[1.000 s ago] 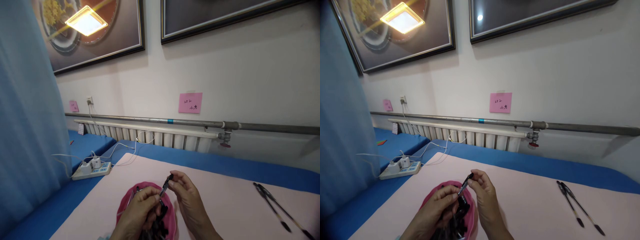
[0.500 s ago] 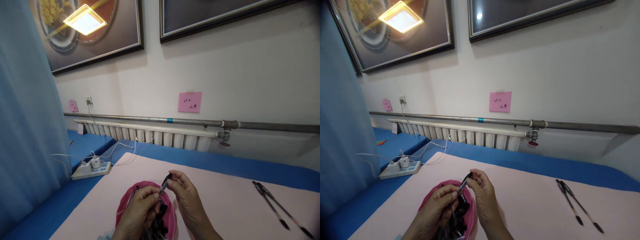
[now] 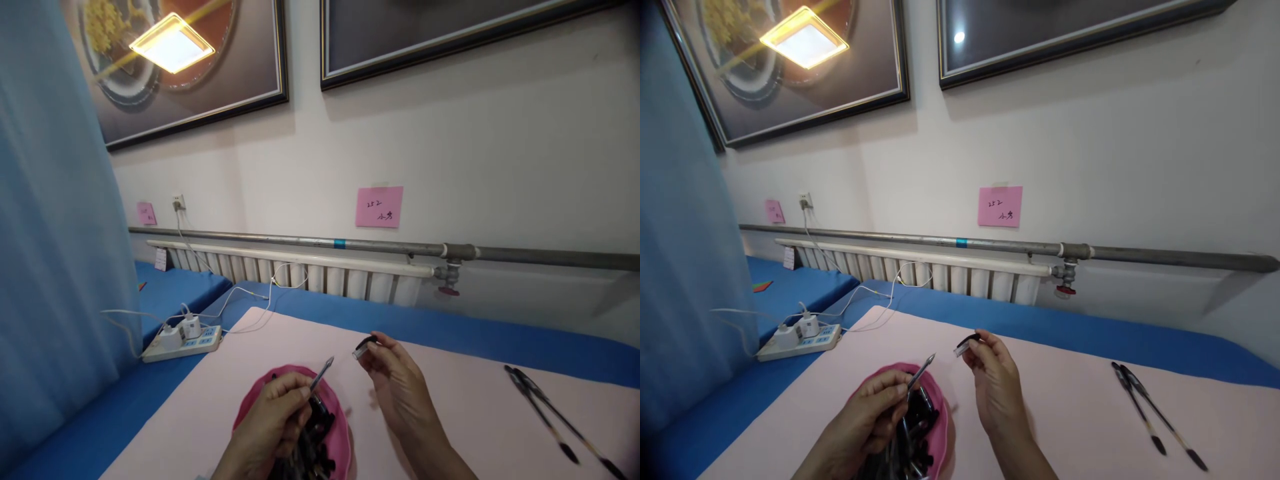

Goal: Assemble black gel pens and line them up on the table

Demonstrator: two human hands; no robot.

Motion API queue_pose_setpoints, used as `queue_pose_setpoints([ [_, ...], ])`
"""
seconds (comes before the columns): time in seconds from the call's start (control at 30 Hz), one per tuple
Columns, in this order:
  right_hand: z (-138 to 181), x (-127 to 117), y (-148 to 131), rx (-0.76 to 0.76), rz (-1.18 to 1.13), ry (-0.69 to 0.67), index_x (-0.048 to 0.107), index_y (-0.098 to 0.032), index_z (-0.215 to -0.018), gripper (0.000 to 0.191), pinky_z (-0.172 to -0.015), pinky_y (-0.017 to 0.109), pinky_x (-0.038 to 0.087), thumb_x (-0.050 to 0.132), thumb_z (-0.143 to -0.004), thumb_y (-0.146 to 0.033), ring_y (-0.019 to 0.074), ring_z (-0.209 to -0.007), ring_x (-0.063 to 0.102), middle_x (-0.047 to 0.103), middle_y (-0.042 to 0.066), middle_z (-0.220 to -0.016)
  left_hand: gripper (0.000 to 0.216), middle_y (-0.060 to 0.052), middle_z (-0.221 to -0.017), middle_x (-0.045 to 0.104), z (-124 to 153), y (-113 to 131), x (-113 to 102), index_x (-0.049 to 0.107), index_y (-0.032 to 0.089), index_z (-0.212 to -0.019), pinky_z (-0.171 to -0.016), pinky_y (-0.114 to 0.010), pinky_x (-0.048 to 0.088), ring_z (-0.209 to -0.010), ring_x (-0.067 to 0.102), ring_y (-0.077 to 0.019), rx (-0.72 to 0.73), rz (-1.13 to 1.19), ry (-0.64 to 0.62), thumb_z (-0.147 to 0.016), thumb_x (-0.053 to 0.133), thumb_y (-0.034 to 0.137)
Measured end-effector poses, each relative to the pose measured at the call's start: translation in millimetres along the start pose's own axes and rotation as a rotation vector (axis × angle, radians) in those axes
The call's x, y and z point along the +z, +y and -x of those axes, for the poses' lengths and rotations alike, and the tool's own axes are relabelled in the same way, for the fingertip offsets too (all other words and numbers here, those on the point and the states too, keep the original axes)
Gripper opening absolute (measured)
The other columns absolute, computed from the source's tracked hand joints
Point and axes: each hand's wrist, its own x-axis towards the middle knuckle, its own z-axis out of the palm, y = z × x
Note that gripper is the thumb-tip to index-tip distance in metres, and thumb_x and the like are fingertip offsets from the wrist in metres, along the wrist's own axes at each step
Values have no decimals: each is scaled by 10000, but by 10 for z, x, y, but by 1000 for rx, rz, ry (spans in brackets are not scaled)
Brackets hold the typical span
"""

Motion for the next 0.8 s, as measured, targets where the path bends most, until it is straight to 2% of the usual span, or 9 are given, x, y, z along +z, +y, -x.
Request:
queue_pose_setpoints([
  [0.17,27,-17,75,19,159,-48,654,-193,-779,266,-661,291,448,751,-536,-237,142,-635,564,638,-24,-680,303,74,-539,453,-5,-4,6,549,193,-956,-377,-189,8,-362,139,-4,12,12,5,-739,617,394],
  [0.3,64,-32,149,46,432,-153,664,-189,-815,247,-664,294,432,686,-581,-268,141,-620,532,589,-39,-640,357,75,-545,441,-8,-5,-3,535,186,-1007,-371,-174,26,-369,166,-4,1,38,9,-764,597,441],
  [0.4,81,-41,170,24,627,-238,676,-188,-836,245,-659,279,418,643,-604,-259,147,-641,510,549,-44,-617,400,86,-535,421,-17,17,-59,534,193,-1064,-360,-160,54,-367,183,-3,63,118,22,-756,626,430],
  [0.57,98,-49,201,15,820,-347,669,-197,-858,240,-695,298,419,554,-669,-291,181,-706,544,596,-14,-684,388,95,-522,405,-1,94,-166,539,194,-1065,-350,-138,117,-368,216,-3,194,291,94,-746,657,381],
  [0.7,183,-3,238,-8,933,-402,646,-210,-881,250,-630,277,407,521,-680,-290,169,-646,531,586,-28,-653,357,69,-528,471,-8,101,-185,557,163,-1055,-330,-145,188,-357,303,-20,225,232,99,-763,638,351],
  [0.8,250,45,233,-56,979,-422,626,-216,-810,182,-590,261,391,521,-681,-292,155,-609,513,567,-38,-628,340,30,-612,554,-32,85,-178,566,148,-1027,-341,-154,267,-391,406,-38,276,203,129,-749,652,324],
])
